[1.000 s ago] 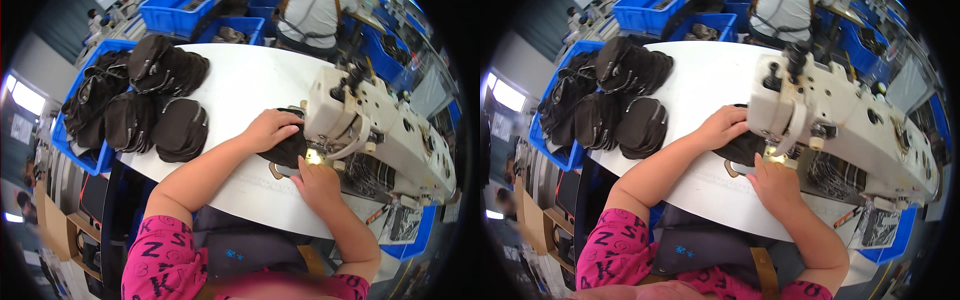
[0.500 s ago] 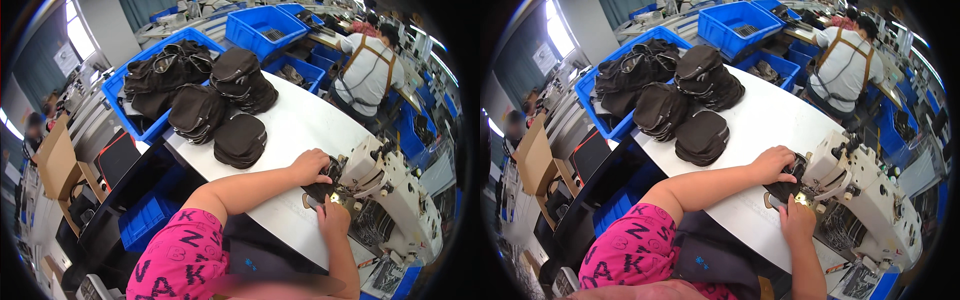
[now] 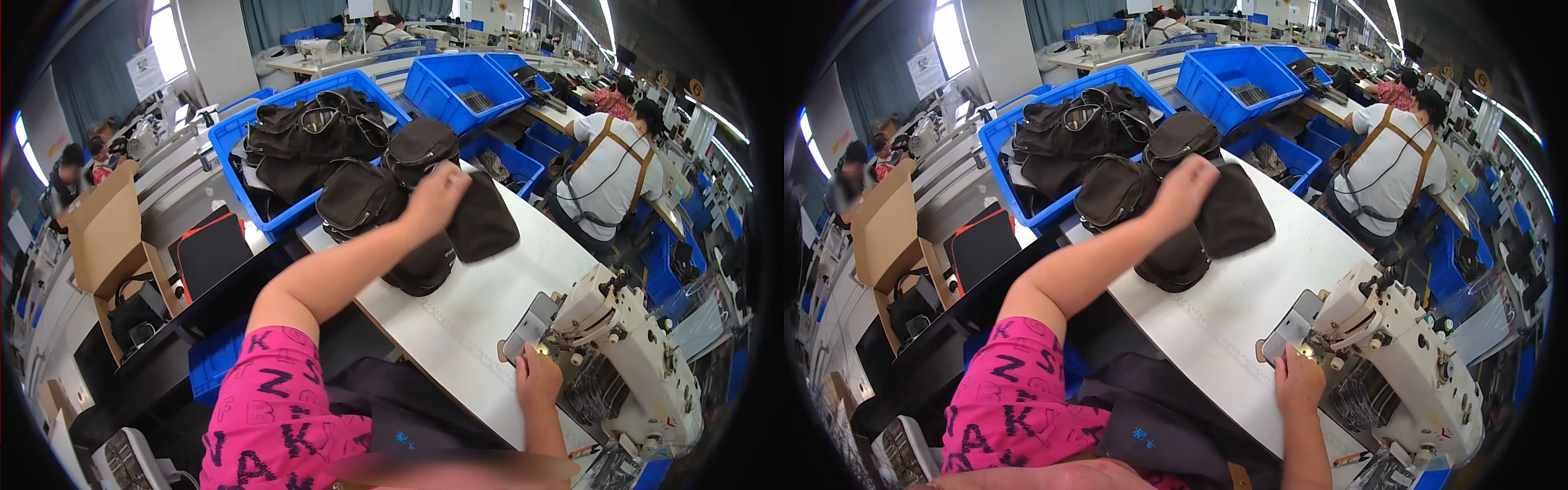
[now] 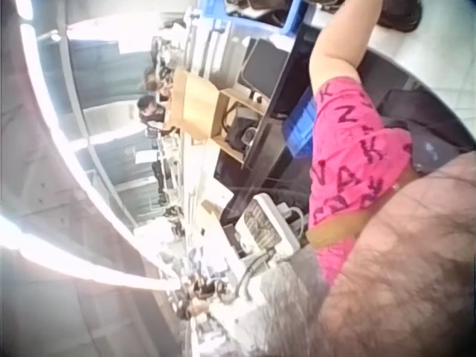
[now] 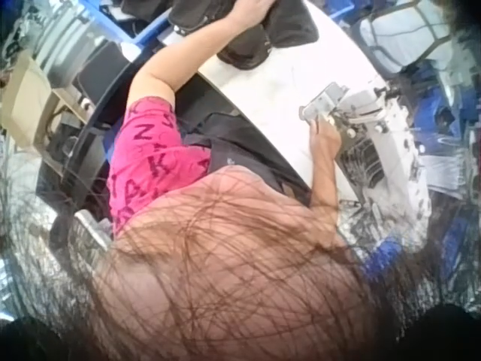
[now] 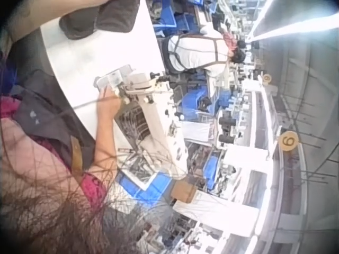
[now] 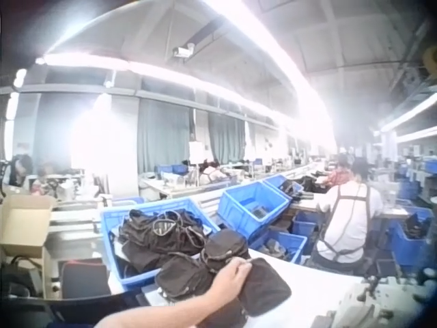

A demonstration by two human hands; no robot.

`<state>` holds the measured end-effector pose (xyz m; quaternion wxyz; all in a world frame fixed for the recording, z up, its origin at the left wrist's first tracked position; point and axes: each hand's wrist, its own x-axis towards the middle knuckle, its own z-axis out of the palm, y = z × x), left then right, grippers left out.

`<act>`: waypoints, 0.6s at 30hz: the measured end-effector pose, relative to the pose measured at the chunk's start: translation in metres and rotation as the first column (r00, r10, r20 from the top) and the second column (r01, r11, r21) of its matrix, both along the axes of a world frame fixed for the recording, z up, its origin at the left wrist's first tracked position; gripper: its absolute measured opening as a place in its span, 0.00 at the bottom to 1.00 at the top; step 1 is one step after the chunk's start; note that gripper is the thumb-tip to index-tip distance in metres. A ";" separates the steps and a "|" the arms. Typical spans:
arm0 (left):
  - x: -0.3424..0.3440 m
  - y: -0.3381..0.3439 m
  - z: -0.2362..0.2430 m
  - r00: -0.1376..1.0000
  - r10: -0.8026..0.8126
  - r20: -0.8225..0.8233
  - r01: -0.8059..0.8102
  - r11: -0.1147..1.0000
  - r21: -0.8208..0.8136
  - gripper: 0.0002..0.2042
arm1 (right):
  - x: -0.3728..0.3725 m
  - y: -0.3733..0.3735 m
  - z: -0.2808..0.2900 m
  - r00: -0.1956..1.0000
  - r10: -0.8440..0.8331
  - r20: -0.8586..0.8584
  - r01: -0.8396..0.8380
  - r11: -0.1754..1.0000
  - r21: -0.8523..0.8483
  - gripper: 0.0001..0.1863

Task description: Sewing together components of small leather bags using an industrial sewing machine.

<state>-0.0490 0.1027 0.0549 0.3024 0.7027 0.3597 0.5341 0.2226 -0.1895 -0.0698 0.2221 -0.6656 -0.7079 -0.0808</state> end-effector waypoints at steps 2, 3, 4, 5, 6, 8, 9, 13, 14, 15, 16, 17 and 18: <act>-0.046 0.039 0.039 0.965 0.200 0.167 -0.222 0.967 0.122 0.15 | 0.002 -0.001 0.000 1.000 -0.017 0.000 0.017 1.000 -0.021 0.18; -0.073 0.061 0.059 0.933 0.245 0.265 -0.293 0.942 0.162 0.16 | 0.002 0.000 0.000 1.000 -0.013 0.002 0.013 1.000 -0.013 0.18; -0.100 0.080 0.077 0.883 0.380 0.275 -0.417 0.904 0.090 0.17 | 0.002 0.000 -0.001 1.000 -0.005 -0.005 0.005 1.000 0.006 0.17; -0.125 0.102 0.090 0.836 0.445 0.322 -0.488 0.871 0.064 0.18 | 0.001 0.001 -0.001 1.000 0.003 -0.011 -0.002 1.000 0.022 0.17; -0.155 0.125 0.100 0.779 0.509 0.366 -0.558 0.829 0.037 0.19 | 0.000 0.002 -0.001 1.000 0.009 -0.010 -0.008 1.000 0.030 0.17; -0.226 0.167 0.113 0.752 0.613 0.243 -0.574 0.790 -0.216 0.25 | -0.003 0.005 -0.003 1.000 0.025 0.005 -0.025 0.999 0.043 0.17; -0.252 0.173 0.107 0.778 0.623 0.079 -0.602 0.775 -0.191 0.28 | -0.002 0.007 -0.005 1.000 0.029 0.001 -0.029 0.999 0.045 0.17; -0.252 0.166 0.082 0.592 0.773 -0.229 -0.804 0.586 -0.101 0.37 | 0.002 0.002 -0.009 0.999 0.004 0.052 -0.006 0.999 0.046 0.16; -0.248 0.158 0.075 0.543 0.803 -0.246 -0.833 0.551 -0.041 0.39 | 0.002 -0.002 -0.008 0.997 0.001 0.079 -0.005 0.999 0.041 0.16; -0.239 0.147 0.068 0.510 0.832 -0.217 -0.836 0.539 0.100 0.34 | -0.001 -0.006 -0.003 0.997 -0.010 0.077 0.007 0.999 0.035 0.16; -0.227 0.139 0.063 0.520 0.824 -0.225 -0.829 0.550 0.099 0.34 | -0.005 -0.011 0.004 0.991 -0.014 0.136 0.018 0.999 -0.030 0.16; -0.221 0.129 0.061 0.592 0.793 -0.145 -0.741 0.606 0.289 0.29 | -0.008 -0.016 0.011 0.981 -0.003 0.193 0.021 0.996 -0.092 0.16; -0.209 0.120 0.057 0.674 0.734 -0.083 -0.623 0.625 0.471 0.25 | -0.008 -0.022 0.017 0.982 -0.011 0.188 0.030 0.995 -0.099 0.16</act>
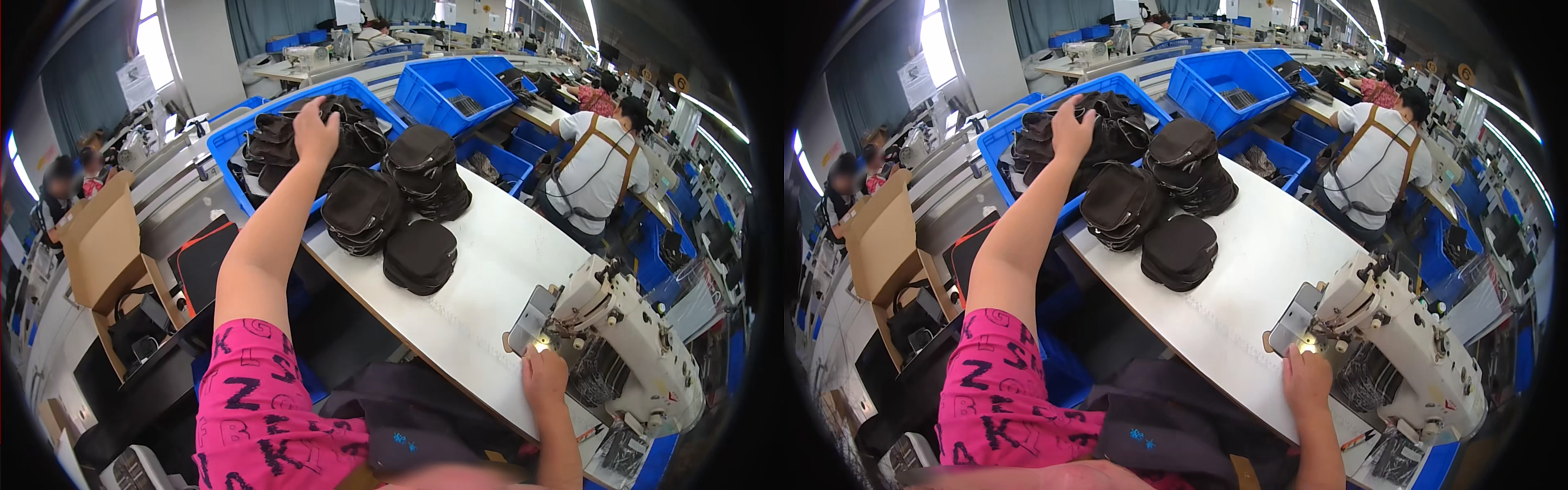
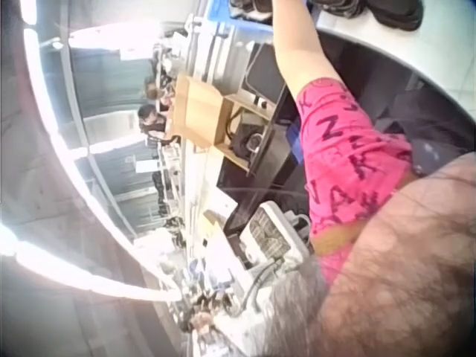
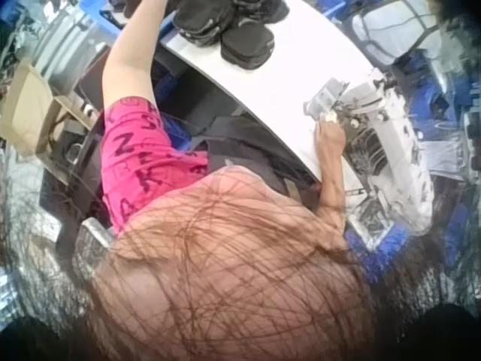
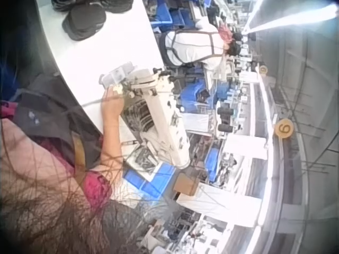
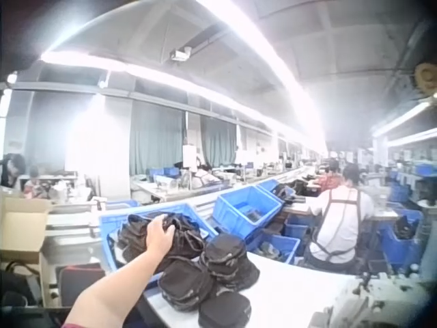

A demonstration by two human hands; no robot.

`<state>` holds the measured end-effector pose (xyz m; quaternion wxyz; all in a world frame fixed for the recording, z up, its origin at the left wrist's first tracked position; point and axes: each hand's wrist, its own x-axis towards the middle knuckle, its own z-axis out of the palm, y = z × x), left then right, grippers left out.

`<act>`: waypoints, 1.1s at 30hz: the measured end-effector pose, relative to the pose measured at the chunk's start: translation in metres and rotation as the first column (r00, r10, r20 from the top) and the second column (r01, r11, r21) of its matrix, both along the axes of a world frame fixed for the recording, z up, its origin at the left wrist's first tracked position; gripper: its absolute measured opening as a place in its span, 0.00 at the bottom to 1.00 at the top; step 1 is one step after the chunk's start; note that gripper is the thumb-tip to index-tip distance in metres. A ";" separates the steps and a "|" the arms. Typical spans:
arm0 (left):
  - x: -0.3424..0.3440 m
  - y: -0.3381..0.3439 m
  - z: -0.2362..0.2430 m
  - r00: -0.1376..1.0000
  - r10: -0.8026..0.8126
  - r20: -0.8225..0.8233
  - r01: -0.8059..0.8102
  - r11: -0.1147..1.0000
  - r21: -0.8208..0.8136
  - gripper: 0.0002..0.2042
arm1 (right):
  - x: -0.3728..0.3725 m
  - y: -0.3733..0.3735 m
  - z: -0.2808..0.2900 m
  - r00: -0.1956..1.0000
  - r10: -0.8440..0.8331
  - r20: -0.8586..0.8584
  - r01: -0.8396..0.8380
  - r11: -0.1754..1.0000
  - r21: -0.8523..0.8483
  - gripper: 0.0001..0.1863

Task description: Sewing together components of small leather bags using an industrial sewing machine.

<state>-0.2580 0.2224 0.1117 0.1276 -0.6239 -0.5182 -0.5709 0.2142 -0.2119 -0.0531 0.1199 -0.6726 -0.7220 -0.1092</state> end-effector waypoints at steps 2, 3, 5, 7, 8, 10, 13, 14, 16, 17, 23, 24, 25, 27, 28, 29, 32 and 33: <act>0.041 -0.025 -0.009 0.964 -0.220 -0.147 0.232 0.970 0.067 0.16 | 0.006 -0.017 0.007 1.000 0.007 0.025 -0.009 0.997 0.079 0.16; 0.069 -0.043 -0.015 0.937 -0.315 -0.149 0.320 0.947 0.007 0.13 | 0.015 -0.027 0.009 1.000 -0.001 0.006 0.000 0.987 0.159 0.16; 0.092 -0.075 -0.024 0.823 -0.495 -0.279 0.471 0.869 -0.151 0.14 | 0.023 -0.040 0.023 0.991 -0.113 0.065 0.093 0.962 0.255 0.16; 0.111 -0.104 -0.036 0.718 -0.617 -0.322 0.551 0.786 -0.279 0.15 | 0.038 -0.053 0.036 0.984 -0.177 0.019 0.163 0.940 0.301 0.15; 0.117 -0.113 -0.043 0.649 -0.650 -0.395 0.519 0.758 -0.394 0.17 | 0.046 -0.058 0.038 0.977 -0.213 0.004 0.200 0.924 0.327 0.15; 0.132 -0.126 -0.056 0.538 -0.711 -0.453 0.501 0.702 -0.507 0.18 | 0.068 -0.072 0.038 0.956 -0.293 -0.017 0.284 0.910 0.303 0.13; 0.148 -0.136 -0.072 0.469 -0.734 -0.491 0.265 0.648 -0.714 0.21 | 0.092 -0.095 0.035 0.899 -0.414 -0.145 0.438 0.849 0.296 0.12; 0.147 -0.134 -0.080 0.454 -0.742 -0.493 0.249 0.638 -0.729 0.22 | 0.097 -0.099 0.039 0.882 -0.438 -0.173 0.471 0.830 0.299 0.12; 0.129 -0.120 -0.113 0.395 -0.709 -0.585 0.295 0.701 -0.650 0.18 | 0.102 -0.094 0.047 0.842 -0.487 -0.234 0.535 0.809 0.242 0.13; 0.131 -0.120 -0.117 0.407 -0.707 -0.578 0.268 0.697 -0.665 0.16 | 0.106 -0.093 0.048 0.851 -0.487 -0.197 0.524 0.817 0.240 0.14; 0.133 -0.134 -0.113 0.502 -0.680 -0.535 0.173 0.685 -0.708 0.15 | 0.096 -0.077 0.062 0.892 -0.417 -0.173 0.439 0.890 0.120 0.17; 0.140 -0.141 -0.107 0.490 -0.688 -0.536 0.186 0.683 -0.707 0.15 | 0.097 -0.078 0.063 0.885 -0.432 -0.173 0.454 0.882 0.122 0.17; 0.146 -0.150 -0.100 0.519 -0.692 -0.503 0.169 0.659 -0.732 0.18 | 0.099 -0.078 0.063 0.862 -0.460 -0.214 0.478 0.877 0.040 0.16; 0.147 -0.159 -0.096 0.518 -0.678 -0.521 0.142 0.669 -0.730 0.23 | 0.101 -0.077 0.064 0.839 -0.482 -0.253 0.489 0.872 -0.039 0.16; 0.148 -0.159 -0.098 0.517 -0.679 -0.521 0.144 0.669 -0.729 0.23 | 0.103 -0.077 0.062 0.820 -0.470 -0.328 0.487 0.873 -0.034 0.14; 0.145 -0.159 -0.099 0.511 -0.662 -0.548 0.134 0.692 -0.710 0.23 | 0.105 -0.073 0.061 0.799 -0.445 -0.403 0.477 0.878 -0.024 0.12; 0.148 -0.151 -0.101 0.513 -0.654 -0.557 0.116 0.695 -0.710 0.23 | 0.124 -0.068 0.050 0.810 -0.462 -0.360 0.538 0.831 0.144 0.13; 0.148 -0.147 -0.100 0.527 -0.655 -0.541 0.092 0.677 -0.730 0.23 | 0.122 -0.066 0.052 0.812 -0.460 -0.360 0.537 0.830 0.150 0.13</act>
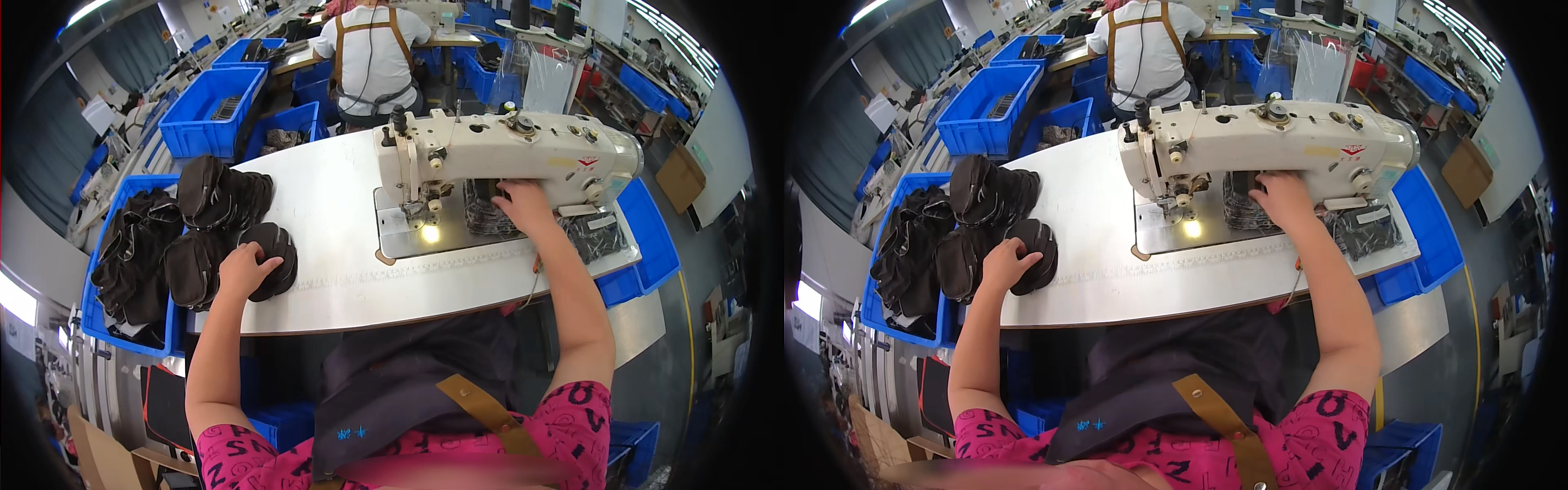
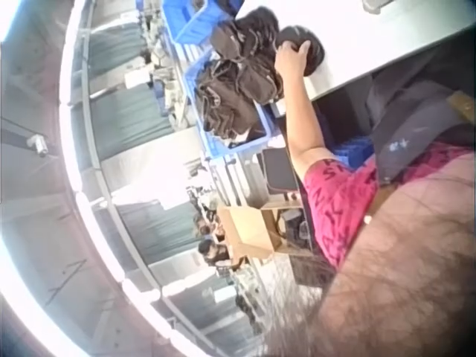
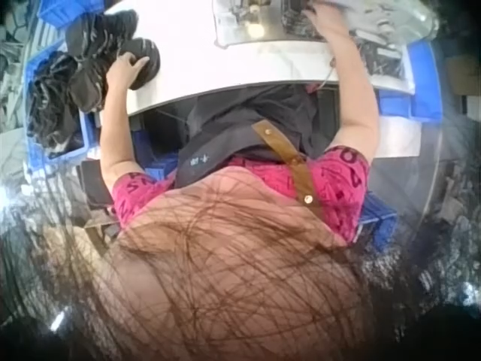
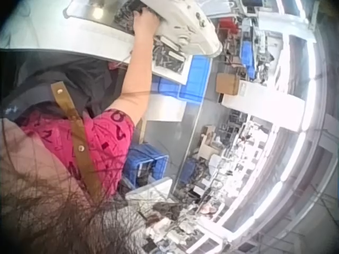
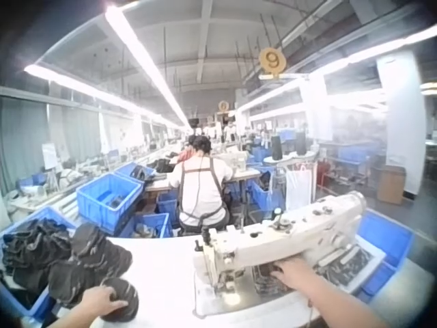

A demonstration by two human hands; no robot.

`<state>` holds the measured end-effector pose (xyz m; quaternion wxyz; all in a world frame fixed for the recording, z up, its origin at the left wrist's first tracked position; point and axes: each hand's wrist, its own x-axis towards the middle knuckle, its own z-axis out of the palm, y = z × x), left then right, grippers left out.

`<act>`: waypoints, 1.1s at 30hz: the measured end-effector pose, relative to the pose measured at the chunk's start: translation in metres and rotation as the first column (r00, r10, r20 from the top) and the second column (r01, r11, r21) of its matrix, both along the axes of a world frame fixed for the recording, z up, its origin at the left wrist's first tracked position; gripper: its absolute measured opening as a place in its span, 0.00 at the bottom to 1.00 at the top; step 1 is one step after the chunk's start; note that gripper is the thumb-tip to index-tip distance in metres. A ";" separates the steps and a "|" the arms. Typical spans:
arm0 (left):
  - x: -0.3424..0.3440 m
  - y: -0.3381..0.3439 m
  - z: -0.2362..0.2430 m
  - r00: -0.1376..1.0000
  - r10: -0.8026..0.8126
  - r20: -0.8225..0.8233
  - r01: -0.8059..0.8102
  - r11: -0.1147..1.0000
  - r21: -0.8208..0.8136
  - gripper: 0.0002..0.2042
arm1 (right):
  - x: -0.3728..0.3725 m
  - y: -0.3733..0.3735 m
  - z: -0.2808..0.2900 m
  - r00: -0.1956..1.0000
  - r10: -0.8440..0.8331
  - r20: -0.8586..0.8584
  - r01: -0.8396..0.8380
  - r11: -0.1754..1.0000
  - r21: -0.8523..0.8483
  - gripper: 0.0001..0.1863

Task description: Sewing together components of small leather bags using an industrial sewing machine.

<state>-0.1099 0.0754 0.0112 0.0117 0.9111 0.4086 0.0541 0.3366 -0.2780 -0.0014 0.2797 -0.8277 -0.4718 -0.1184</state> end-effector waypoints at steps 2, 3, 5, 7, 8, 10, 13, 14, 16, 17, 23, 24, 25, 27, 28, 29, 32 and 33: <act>0.004 0.001 -0.001 0.999 -0.012 -0.030 0.012 1.000 0.008 0.22 | -0.007 0.000 0.004 0.976 -0.105 0.191 0.141 0.972 -0.188 0.13; 0.007 0.001 -0.001 0.998 -0.025 -0.065 0.025 1.000 0.010 0.21 | -0.003 0.003 0.002 0.975 -0.112 0.194 0.149 0.971 -0.185 0.13; 0.013 0.003 -0.004 0.996 -0.043 -0.083 0.044 0.999 0.015 0.18 | 0.009 0.012 -0.008 0.965 -0.164 0.207 0.216 0.940 -0.263 0.11; 0.012 0.013 -0.017 0.997 -0.073 -0.030 0.072 0.997 -0.018 0.16 | 0.011 0.012 -0.011 0.972 -0.173 0.158 0.203 0.960 -0.195 0.09; 0.013 0.012 -0.017 0.998 -0.059 0.012 0.060 0.996 -0.061 0.14 | 0.008 0.010 -0.008 0.978 -0.179 0.106 0.192 0.972 -0.133 0.08; 0.009 0.008 -0.015 0.995 -0.012 0.102 0.023 0.994 -0.111 0.13 | 0.002 0.001 -0.002 0.978 -0.183 0.096 0.192 0.977 -0.091 0.07; 0.012 -0.016 0.011 0.972 0.035 0.234 -0.013 0.996 -0.093 0.10 | -0.037 -0.010 0.008 0.979 -0.111 0.174 0.102 0.993 0.055 0.05; 0.015 -0.022 0.019 0.824 -0.039 0.565 0.205 0.950 -0.234 0.09 | -0.056 -0.013 0.010 0.961 -0.048 0.272 0.005 0.988 0.157 0.04; 0.031 -0.062 0.049 0.411 -0.115 0.904 0.626 0.756 -0.188 0.08 | -0.097 -0.016 0.004 0.952 0.098 0.288 -0.161 0.966 0.202 0.04; 0.043 -0.100 0.078 0.235 -0.175 0.956 0.769 0.635 -0.073 0.07 | -0.116 -0.015 -0.008 0.946 0.186 0.266 -0.242 0.951 0.194 0.06; 0.038 -0.255 0.186 -0.163 0.167 0.972 0.980 0.146 0.139 0.20 | -0.204 0.046 -0.062 0.859 0.500 0.113 -0.500 0.866 -0.034 0.18; 0.019 -0.269 0.198 -0.152 0.279 0.948 0.967 0.240 0.085 0.18 | -0.209 0.057 -0.066 0.851 0.514 0.109 -0.513 0.857 -0.037 0.18; 0.007 -0.281 0.206 -0.143 0.405 0.903 0.956 0.291 0.021 0.16 | -0.203 0.061 -0.071 0.865 0.494 0.085 -0.493 0.869 -0.038 0.19; -0.032 -0.373 0.197 -0.111 0.625 0.772 0.916 0.366 -0.164 0.13 | -0.188 0.066 -0.087 0.887 0.462 0.025 -0.461 0.887 -0.035 0.20; 0.007 -0.342 0.248 -0.171 0.687 0.706 0.870 0.441 -0.219 0.13 | -0.199 0.080 -0.079 0.877 0.478 0.051 -0.476 0.878 -0.047 0.20; 0.005 -0.333 0.243 -0.177 0.686 0.705 0.866 0.449 -0.220 0.13 | -0.200 0.088 -0.080 0.882 0.468 0.050 -0.465 0.883 -0.068 0.21; 0.001 -0.319 0.227 -0.154 0.642 0.751 0.975 0.224 0.008 0.12 | -0.195 0.105 -0.088 0.881 0.469 0.068 -0.464 0.882 -0.078 0.20; 0.002 -0.331 0.241 -0.121 0.648 0.752 0.919 0.360 -0.162 0.12 | -0.195 0.109 -0.088 0.879 0.471 0.070 -0.467 0.881 -0.075 0.19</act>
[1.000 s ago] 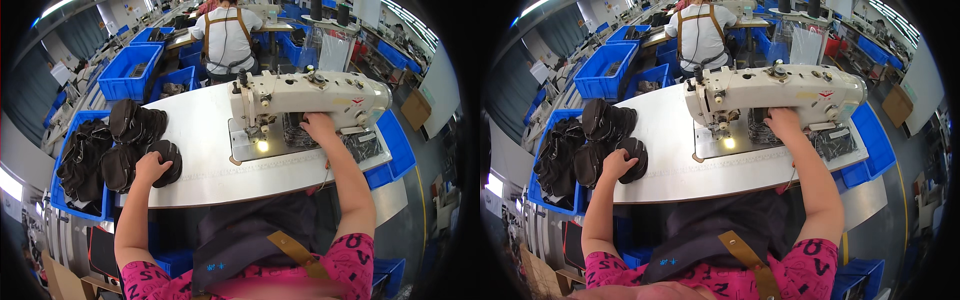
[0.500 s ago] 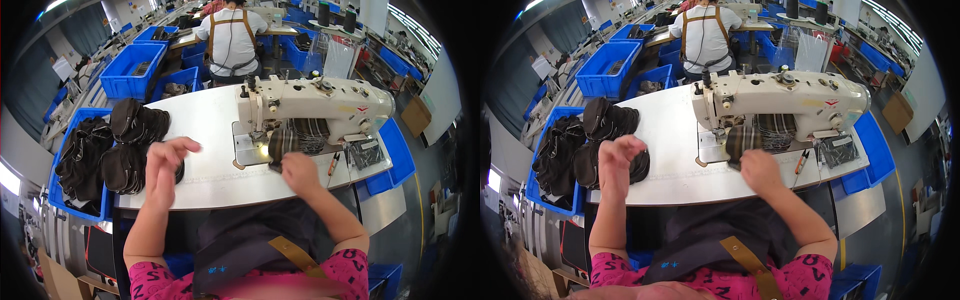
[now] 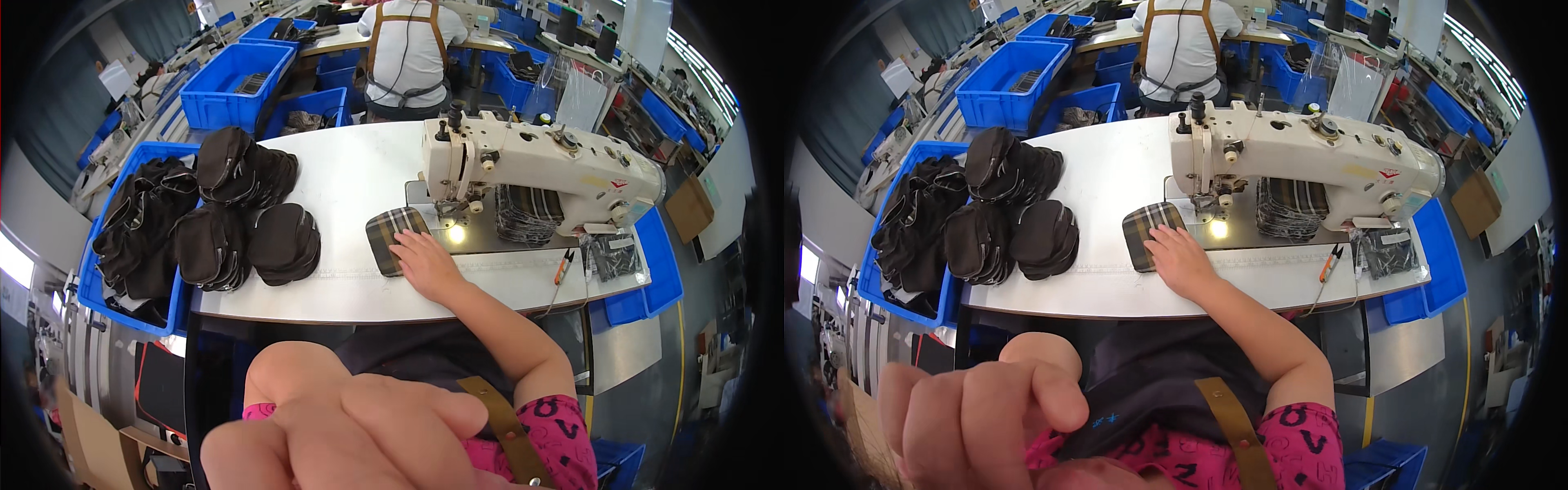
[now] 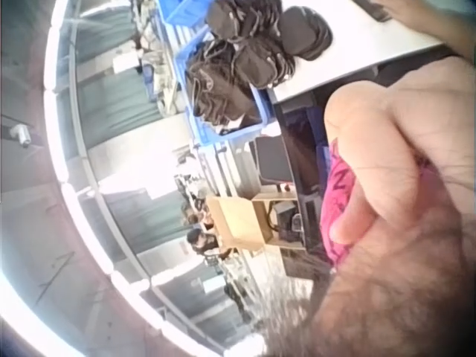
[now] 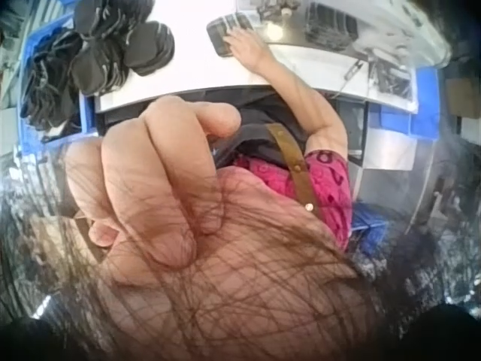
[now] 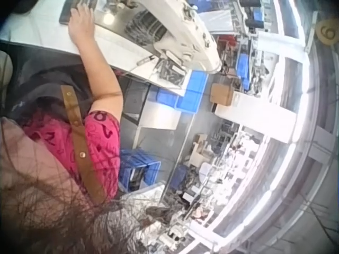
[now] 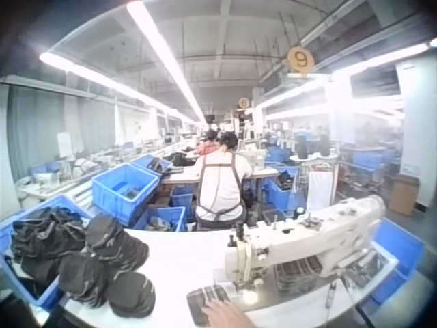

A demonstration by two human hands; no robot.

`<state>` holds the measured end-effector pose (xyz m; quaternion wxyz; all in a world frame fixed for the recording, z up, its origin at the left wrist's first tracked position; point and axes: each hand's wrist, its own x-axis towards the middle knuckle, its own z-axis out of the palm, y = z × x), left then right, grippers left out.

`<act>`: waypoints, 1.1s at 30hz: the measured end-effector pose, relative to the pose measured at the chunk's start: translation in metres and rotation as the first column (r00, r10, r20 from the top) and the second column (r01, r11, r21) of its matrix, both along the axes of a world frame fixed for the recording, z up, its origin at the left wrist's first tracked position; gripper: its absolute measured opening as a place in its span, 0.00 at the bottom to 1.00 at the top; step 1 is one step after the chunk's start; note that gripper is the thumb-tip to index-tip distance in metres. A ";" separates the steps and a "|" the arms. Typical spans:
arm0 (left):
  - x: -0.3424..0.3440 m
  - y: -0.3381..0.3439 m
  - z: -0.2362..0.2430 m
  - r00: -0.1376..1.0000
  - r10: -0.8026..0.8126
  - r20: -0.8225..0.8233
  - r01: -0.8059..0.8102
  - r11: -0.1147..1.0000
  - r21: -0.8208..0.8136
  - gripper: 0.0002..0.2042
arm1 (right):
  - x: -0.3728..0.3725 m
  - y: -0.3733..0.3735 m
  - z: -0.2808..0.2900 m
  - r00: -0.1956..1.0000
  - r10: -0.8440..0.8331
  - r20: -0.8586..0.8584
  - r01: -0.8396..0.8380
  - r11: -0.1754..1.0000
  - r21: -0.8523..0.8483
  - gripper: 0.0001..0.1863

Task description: Sewing together components of small leather bags using an industrial sewing machine.

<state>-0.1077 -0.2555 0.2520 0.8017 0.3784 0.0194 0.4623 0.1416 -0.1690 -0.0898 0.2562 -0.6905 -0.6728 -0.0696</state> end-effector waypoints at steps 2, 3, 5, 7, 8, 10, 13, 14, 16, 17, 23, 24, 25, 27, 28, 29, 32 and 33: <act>-0.007 -0.010 0.000 0.972 0.148 -0.183 -0.155 0.988 -0.023 0.11 | 0.001 0.004 0.004 1.000 0.003 -0.011 -0.003 1.000 -0.023 0.19; 0.015 0.004 0.007 0.972 0.158 -0.177 -0.162 0.987 -0.013 0.10 | -0.001 0.005 0.007 1.000 0.007 -0.016 -0.008 0.999 -0.038 0.19; 0.010 0.007 0.005 0.965 0.197 -0.172 -0.199 0.980 0.007 0.09 | -0.006 0.011 0.016 0.999 0.032 -0.030 -0.033 0.999 -0.025 0.19; 0.007 0.020 -0.005 0.968 0.184 -0.170 -0.187 0.982 -0.002 0.09 | 0.003 0.001 0.014 0.999 0.008 -0.041 -0.009 0.999 -0.042 0.19; 0.013 0.030 -0.005 0.969 0.186 -0.162 -0.188 0.982 0.000 0.08 | 0.006 -0.001 0.015 0.999 0.003 -0.042 -0.004 0.999 -0.037 0.18; 0.014 0.034 -0.011 0.967 0.211 -0.142 -0.211 0.977 0.014 0.08 | 0.003 0.008 0.021 0.998 0.026 -0.053 -0.028 0.999 -0.030 0.18; 0.010 0.047 -0.021 0.971 0.216 -0.103 -0.215 0.976 0.024 0.09 | 0.004 0.018 0.029 0.984 0.012 -0.176 0.001 0.997 0.074 0.15; 0.008 0.040 -0.027 0.972 0.220 -0.085 -0.218 0.976 0.032 0.09 | 0.004 0.026 0.036 0.984 0.021 -0.177 -0.008 0.997 0.073 0.15; -0.006 0.034 -0.037 0.973 0.224 -0.051 -0.221 0.974 0.050 0.10 | -0.003 0.043 0.048 0.958 0.060 -0.280 -0.035 0.995 0.093 0.14; -0.006 0.043 -0.036 0.973 0.230 -0.032 -0.228 0.972 0.064 0.11 | -0.010 0.055 0.052 0.962 0.067 -0.265 -0.040 0.993 0.107 0.14; -0.018 0.057 -0.065 0.975 0.209 0.069 -0.216 0.970 0.111 0.14 | -0.036 0.127 0.047 0.917 0.031 -0.397 -0.055 0.997 -0.051 0.19; -0.028 0.087 -0.081 0.970 -0.042 0.241 -0.048 0.932 0.358 0.17 | -0.046 0.142 0.050 0.894 -0.003 -0.447 -0.033 0.997 -0.071 0.22; -0.036 0.104 -0.089 0.893 -0.317 0.320 0.064 0.793 0.606 0.19 | -0.061 0.160 0.058 0.891 0.027 -0.454 -0.058 0.997 -0.055 0.22; -0.023 0.100 -0.104 0.892 -0.095 0.442 -0.171 0.834 0.525 0.15 | -0.066 0.184 0.060 0.845 -0.162 -0.510 0.008 0.957 -0.291 0.30; -0.017 0.099 -0.115 0.834 0.133 0.536 -0.396 0.821 0.412 0.11 | -0.063 0.188 0.057 0.847 -0.175 -0.501 0.023 0.955 -0.295 0.30; -0.022 0.106 -0.126 0.854 0.154 0.497 -0.410 0.787 0.462 0.12 | -0.065 0.195 0.059 0.821 -0.212 -0.530 0.004 0.931 -0.366 0.32; -0.031 0.114 -0.157 0.863 0.320 0.391 -0.469 0.794 0.386 0.05 | -0.080 0.214 0.059 0.808 -0.245 -0.536 0.012 0.916 -0.401 0.28; -0.037 0.121 -0.166 0.904 0.352 0.242 -0.427 0.757 0.495 0.05 | -0.084 0.221 0.056 0.774 -0.264 -0.575 0.071 0.939 -0.335 0.25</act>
